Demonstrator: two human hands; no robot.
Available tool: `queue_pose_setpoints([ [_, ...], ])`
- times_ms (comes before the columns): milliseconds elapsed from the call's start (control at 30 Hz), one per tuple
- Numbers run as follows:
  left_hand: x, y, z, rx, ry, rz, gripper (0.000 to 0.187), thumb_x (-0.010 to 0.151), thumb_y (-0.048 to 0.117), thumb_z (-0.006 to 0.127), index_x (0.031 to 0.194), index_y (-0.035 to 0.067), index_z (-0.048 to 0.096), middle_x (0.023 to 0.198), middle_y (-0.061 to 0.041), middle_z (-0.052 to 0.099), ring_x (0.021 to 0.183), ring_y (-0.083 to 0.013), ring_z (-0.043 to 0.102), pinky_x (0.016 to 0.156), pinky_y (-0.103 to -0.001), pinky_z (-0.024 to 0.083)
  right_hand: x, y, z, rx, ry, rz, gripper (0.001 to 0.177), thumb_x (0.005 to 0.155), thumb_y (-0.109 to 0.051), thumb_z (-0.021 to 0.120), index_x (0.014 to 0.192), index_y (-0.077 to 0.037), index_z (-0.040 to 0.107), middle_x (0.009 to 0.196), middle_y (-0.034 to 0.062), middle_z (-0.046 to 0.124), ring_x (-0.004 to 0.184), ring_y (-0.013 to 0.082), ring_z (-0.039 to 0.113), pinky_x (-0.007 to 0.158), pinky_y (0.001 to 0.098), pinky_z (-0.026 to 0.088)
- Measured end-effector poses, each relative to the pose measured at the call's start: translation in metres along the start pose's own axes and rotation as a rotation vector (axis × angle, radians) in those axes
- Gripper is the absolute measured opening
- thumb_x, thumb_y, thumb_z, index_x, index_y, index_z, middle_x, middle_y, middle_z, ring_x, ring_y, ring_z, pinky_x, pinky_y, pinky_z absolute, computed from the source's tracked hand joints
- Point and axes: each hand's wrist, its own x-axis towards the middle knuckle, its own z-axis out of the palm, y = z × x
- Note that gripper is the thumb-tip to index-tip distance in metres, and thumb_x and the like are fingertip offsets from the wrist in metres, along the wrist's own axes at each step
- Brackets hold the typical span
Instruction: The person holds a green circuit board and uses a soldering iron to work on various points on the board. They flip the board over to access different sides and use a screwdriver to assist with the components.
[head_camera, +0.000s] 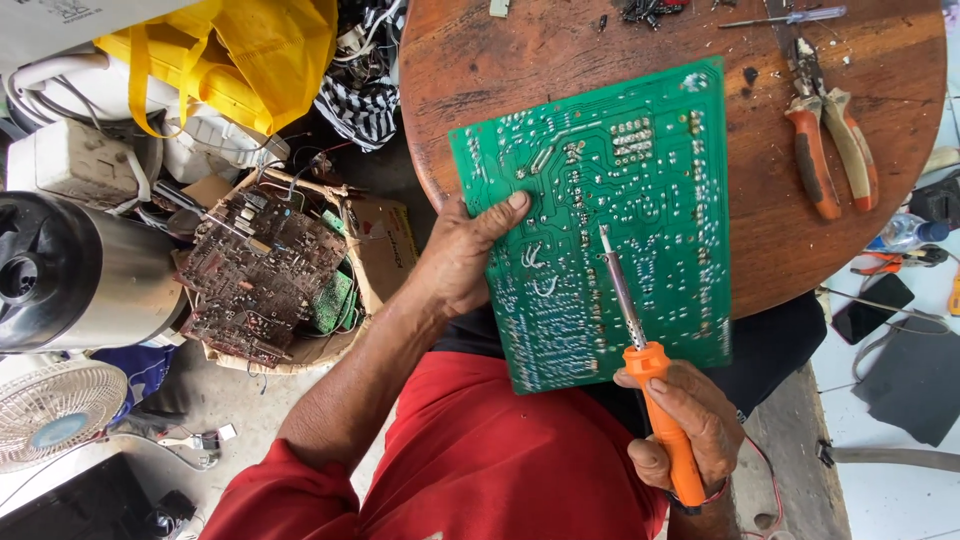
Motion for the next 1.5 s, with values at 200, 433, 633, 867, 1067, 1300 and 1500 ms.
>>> queue_pose_setpoints([
  [200,0.06,0.016,-0.033,0.599,-0.121,-0.025,0.018,0.089,0.026,0.079,0.098,0.011,0.075,0.105,-0.001,0.078,0.093,-0.0143,0.074,0.092,-0.031,0.059,0.001,0.014,-0.007,0.03,0.025,-0.05,0.027,0.098,-0.005,0.051,0.123,0.004,0.054,0.099,0.0296,0.069,0.086,0.0362,0.077,0.075,0.0412,0.07],
  [433,0.073,-0.036,-0.051,0.03,0.174,-0.088,0.023,0.083,0.014,0.082,0.103,0.005,0.074,0.098,-0.014,0.078,0.088,-0.0298,0.076,0.082,-0.054,0.066,0.001,0.025,0.008,-0.099,0.096,0.028,0.034,0.1,-0.027,0.065,0.116,0.002,0.059,0.09,0.0186,0.072,0.079,0.026,0.077,0.074,0.036,0.068],
  [633,0.06,-0.057,-0.05,0.028,0.348,0.156,0.022,0.088,0.014,0.078,0.108,0.006,0.074,0.108,-0.009,0.078,0.095,-0.0237,0.075,0.089,-0.046,0.063,0.009,0.051,0.033,0.014,0.1,0.057,0.048,0.108,-0.035,0.052,0.134,0.005,0.046,0.1,0.0317,0.068,0.084,0.0383,0.077,0.074,0.0392,0.066],
  [867,0.049,-0.013,-0.006,0.212,0.399,0.213,0.022,0.085,0.021,0.085,0.092,0.002,0.076,0.083,-0.014,0.078,0.077,-0.0231,0.077,0.068,-0.042,0.067,-0.003,0.068,0.038,-0.049,0.044,-0.022,0.04,0.088,-0.022,0.077,0.11,0.011,0.075,0.095,0.0221,0.075,0.08,0.0386,0.076,0.069,0.0398,0.062],
  [1067,0.055,-0.014,-0.022,0.399,0.342,0.337,0.025,0.093,0.029,0.082,0.101,0.005,0.077,0.093,-0.01,0.079,0.087,-0.0195,0.075,0.077,-0.04,0.066,-0.001,0.067,0.052,-0.041,0.084,-0.018,0.03,0.089,-0.018,0.076,0.103,0.009,0.077,0.091,0.0192,0.075,0.075,0.0334,0.076,0.068,0.0355,0.062],
  [1300,0.063,-0.018,-0.038,0.462,0.34,0.358,0.017,0.093,0.026,0.079,0.095,0.009,0.076,0.078,-0.005,0.075,0.071,-0.0128,0.075,0.06,-0.033,0.066,0.0,0.072,0.064,-0.003,0.121,-0.02,0.026,0.089,-0.016,0.076,0.1,0.007,0.079,0.086,0.0186,0.076,0.074,0.0315,0.077,0.069,0.0334,0.062],
  [1500,0.046,0.002,-0.007,0.528,0.316,0.335,0.022,0.094,0.031,0.075,0.086,0.011,0.073,0.066,-0.003,0.07,0.062,-0.0089,0.07,0.055,-0.026,0.062,0.004,0.078,0.07,0.028,0.208,-0.13,0.021,0.087,-0.01,0.077,0.092,0.01,0.077,0.084,0.0247,0.073,0.072,0.0348,0.075,0.067,0.0356,0.063],
])
